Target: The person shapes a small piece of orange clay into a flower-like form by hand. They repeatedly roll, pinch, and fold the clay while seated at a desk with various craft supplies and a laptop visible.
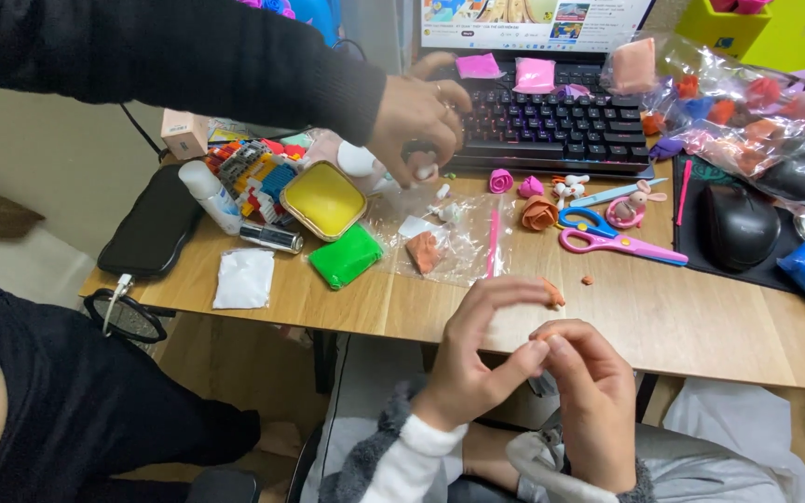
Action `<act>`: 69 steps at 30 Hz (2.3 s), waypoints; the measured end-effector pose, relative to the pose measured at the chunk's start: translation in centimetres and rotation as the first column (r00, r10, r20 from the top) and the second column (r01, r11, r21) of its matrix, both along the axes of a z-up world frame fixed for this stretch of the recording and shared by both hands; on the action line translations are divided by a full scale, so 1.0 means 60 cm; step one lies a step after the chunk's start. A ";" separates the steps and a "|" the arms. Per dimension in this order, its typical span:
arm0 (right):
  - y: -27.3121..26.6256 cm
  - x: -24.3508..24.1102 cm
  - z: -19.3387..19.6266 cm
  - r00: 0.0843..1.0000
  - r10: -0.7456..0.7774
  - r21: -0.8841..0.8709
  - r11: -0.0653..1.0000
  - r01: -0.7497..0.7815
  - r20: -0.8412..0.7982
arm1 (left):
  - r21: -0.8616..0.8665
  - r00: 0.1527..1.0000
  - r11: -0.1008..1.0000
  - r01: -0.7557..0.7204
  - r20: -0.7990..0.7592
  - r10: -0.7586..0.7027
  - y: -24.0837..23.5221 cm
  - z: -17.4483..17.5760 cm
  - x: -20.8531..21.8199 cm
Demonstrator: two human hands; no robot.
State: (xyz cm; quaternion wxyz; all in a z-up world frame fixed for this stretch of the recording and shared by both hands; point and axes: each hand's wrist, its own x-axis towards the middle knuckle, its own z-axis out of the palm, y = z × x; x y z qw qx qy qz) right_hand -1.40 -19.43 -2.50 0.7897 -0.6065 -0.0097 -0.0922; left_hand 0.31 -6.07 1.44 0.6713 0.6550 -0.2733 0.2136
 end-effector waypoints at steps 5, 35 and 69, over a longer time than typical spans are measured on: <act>0.034 -0.015 0.016 0.981 -0.036 -0.488 0.864 0.128 0.193 | -0.644 0.885 0.763 0.057 -0.320 -0.337 -0.052 -0.014 0.021; 0.086 0.002 0.038 0.835 -0.035 -0.422 0.851 0.313 0.550 | -0.886 0.828 0.390 0.250 -0.013 -0.561 -0.068 -0.020 0.022; 0.057 0.037 0.075 0.854 0.043 -0.451 0.863 0.229 0.518 | -0.761 0.841 0.563 0.323 -0.042 -0.539 -0.062 0.015 0.008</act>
